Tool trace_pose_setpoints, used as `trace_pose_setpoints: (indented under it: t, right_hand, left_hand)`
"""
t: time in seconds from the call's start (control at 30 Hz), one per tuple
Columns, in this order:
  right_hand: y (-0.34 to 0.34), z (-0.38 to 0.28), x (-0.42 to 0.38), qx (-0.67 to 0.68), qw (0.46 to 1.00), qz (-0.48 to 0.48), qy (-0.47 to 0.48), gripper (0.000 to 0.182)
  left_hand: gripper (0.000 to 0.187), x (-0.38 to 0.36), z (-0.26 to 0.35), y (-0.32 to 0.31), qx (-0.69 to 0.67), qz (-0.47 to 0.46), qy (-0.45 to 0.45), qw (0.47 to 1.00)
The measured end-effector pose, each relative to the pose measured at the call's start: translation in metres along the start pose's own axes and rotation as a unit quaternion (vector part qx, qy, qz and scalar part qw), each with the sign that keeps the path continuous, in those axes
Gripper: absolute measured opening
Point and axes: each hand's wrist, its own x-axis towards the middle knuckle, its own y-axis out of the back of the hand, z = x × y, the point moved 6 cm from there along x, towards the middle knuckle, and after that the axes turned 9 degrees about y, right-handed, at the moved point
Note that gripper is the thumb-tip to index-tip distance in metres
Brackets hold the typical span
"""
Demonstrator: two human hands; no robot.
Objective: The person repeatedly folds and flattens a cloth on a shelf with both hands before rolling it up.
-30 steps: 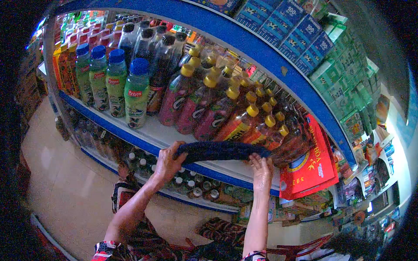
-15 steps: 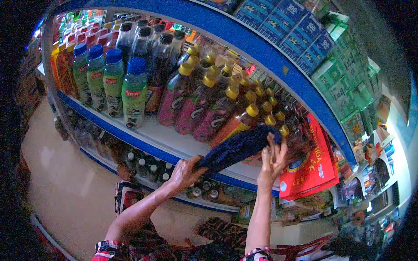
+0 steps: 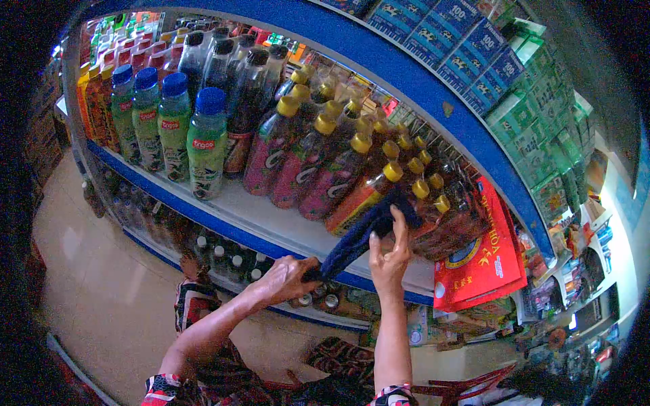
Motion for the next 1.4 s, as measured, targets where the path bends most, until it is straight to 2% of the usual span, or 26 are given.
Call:
trace_pose_setpoints:
  t: [0.1, 0.17, 0.27, 0.37, 0.47, 0.53, 0.57, 0.67, 0.77, 0.87, 0.93, 1.03, 1.07, 1.27, 1.33, 1.4]
  right_hand:
    - [-0.007, 0.005, -0.015, -0.013, 0.999, 0.022, 0.023, 0.054]
    - [-0.011, 0.011, -0.026, 0.011, 1.0, 0.022, -0.002, 0.051]
    - [-0.019, 0.019, -0.039, 0.025, 0.999, 0.013, -0.04, 0.045]
    - [-0.026, 0.023, -0.046, 0.044, 0.998, -0.01, -0.04, 0.042]
    - [-0.03, 0.023, -0.052, 0.055, 0.995, -0.048, -0.07, 0.038]
    - [-0.032, 0.031, -0.061, 0.047, 0.987, -0.1, -0.114, 0.035]
    - [-0.03, 0.033, -0.063, 0.053, 0.988, -0.091, -0.113, 0.035]
    - [-0.023, 0.041, -0.07, 0.067, 0.988, -0.058, -0.128, 0.035]
    - [-0.007, 0.063, -0.08, 0.136, 0.962, 0.003, -0.237, 0.035]
    - [0.011, 0.091, -0.084, 0.274, 0.924, 0.135, -0.229, 0.037]
    - [0.022, 0.084, -0.07, 0.329, 0.903, 0.185, -0.205, 0.039]
    - [0.033, 0.091, -0.06, 0.303, 0.922, 0.145, -0.193, 0.051]
    - [0.037, 0.084, -0.056, 0.312, 0.922, 0.159, -0.166, 0.057]
    - [0.053, 0.057, -0.018, 0.255, 0.946, 0.175, -0.095, 0.063]
    - [0.053, 0.033, -0.002, 0.241, 0.953, 0.17, -0.062, 0.067]
    - [0.046, 0.024, 0.003, 0.216, 0.966, 0.135, -0.042, 0.063]
  left_hand:
    - [0.033, -0.003, -0.001, -0.005, 0.003, -0.043, -0.009, 0.999]
    - [0.033, -0.005, -0.001, -0.011, 0.045, -0.071, -0.019, 0.996]
    - [0.034, -0.009, -0.004, -0.024, 0.009, -0.11, -0.058, 0.992]
    - [0.036, -0.012, -0.002, -0.033, -0.009, -0.1, -0.095, 0.99]
    - [0.037, -0.013, -0.001, -0.037, -0.025, -0.225, -0.023, 0.974]
    - [0.033, -0.014, -0.001, -0.036, -0.061, -0.229, -0.023, 0.971]
    - [0.031, -0.014, -0.001, -0.035, -0.079, -0.23, -0.023, 0.97]
    - [0.03, -0.016, 0.0, -0.029, -0.059, -0.15, -0.096, 0.982]
    - [0.031, -0.015, 0.0, -0.029, -0.042, -0.242, 0.006, 0.969]
    - [0.03, -0.014, 0.005, -0.024, -0.067, -0.252, 0.038, 0.965]
    - [0.029, -0.007, -0.004, -0.033, -0.042, -0.204, 0.001, 0.978]
    - [0.028, -0.006, -0.008, -0.037, -0.009, -0.096, -0.038, 0.995]
    - [0.028, -0.006, -0.006, -0.033, 0.002, -0.053, -0.047, 0.997]
    - [0.028, 0.001, 0.001, -0.018, -0.083, -0.026, 0.027, 0.996]
    - [0.028, 0.005, -0.002, -0.017, -0.121, 0.002, 0.003, 0.993]
    - [0.027, 0.007, -0.003, -0.015, -0.133, 0.017, -0.007, 0.991]
